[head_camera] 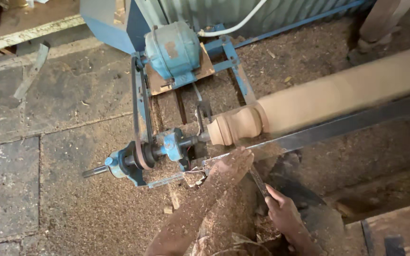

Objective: The person shapes a rotating wooden cylinder on a lathe using a chisel, carving a decorative profile near one end. Wood shavings accumulate on the floor as the tool removes material from the spinning workpiece.

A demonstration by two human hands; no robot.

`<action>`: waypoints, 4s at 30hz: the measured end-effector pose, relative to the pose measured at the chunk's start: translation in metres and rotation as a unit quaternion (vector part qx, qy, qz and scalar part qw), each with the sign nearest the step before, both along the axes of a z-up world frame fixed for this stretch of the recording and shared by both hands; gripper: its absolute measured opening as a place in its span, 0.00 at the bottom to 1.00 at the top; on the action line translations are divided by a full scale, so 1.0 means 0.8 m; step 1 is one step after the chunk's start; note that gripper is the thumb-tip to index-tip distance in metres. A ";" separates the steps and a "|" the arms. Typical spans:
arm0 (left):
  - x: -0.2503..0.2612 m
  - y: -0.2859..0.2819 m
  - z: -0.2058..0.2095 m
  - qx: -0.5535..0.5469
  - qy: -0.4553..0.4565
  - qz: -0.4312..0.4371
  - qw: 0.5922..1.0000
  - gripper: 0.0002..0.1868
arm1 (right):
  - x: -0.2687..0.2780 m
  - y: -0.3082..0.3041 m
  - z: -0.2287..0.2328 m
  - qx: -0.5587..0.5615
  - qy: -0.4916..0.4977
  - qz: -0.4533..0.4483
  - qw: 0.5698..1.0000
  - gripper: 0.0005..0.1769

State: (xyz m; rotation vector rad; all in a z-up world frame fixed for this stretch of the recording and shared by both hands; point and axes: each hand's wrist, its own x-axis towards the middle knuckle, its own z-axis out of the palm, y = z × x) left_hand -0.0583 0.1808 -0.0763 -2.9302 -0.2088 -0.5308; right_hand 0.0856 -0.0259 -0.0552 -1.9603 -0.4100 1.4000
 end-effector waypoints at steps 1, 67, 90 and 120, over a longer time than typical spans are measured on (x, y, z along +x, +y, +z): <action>0.001 0.001 0.008 -0.010 0.006 -0.009 1.000 0.31 | -0.002 -0.003 -0.009 0.008 0.008 -0.015 1.000 0.32; 0.061 0.001 -0.048 -0.232 0.100 0.015 0.967 0.31 | 0.005 -0.002 0.009 -0.004 -0.010 -0.017 1.000 0.32; 0.027 -0.001 -0.015 -0.193 0.017 -0.002 0.981 0.29 | 0.112 0.008 0.002 -0.029 -0.049 0.173 0.983 0.31; 0.021 0.000 -0.035 -0.161 -0.038 -0.016 0.986 0.25 | -0.006 0.014 0.031 -0.028 -0.013 0.021 0.999 0.33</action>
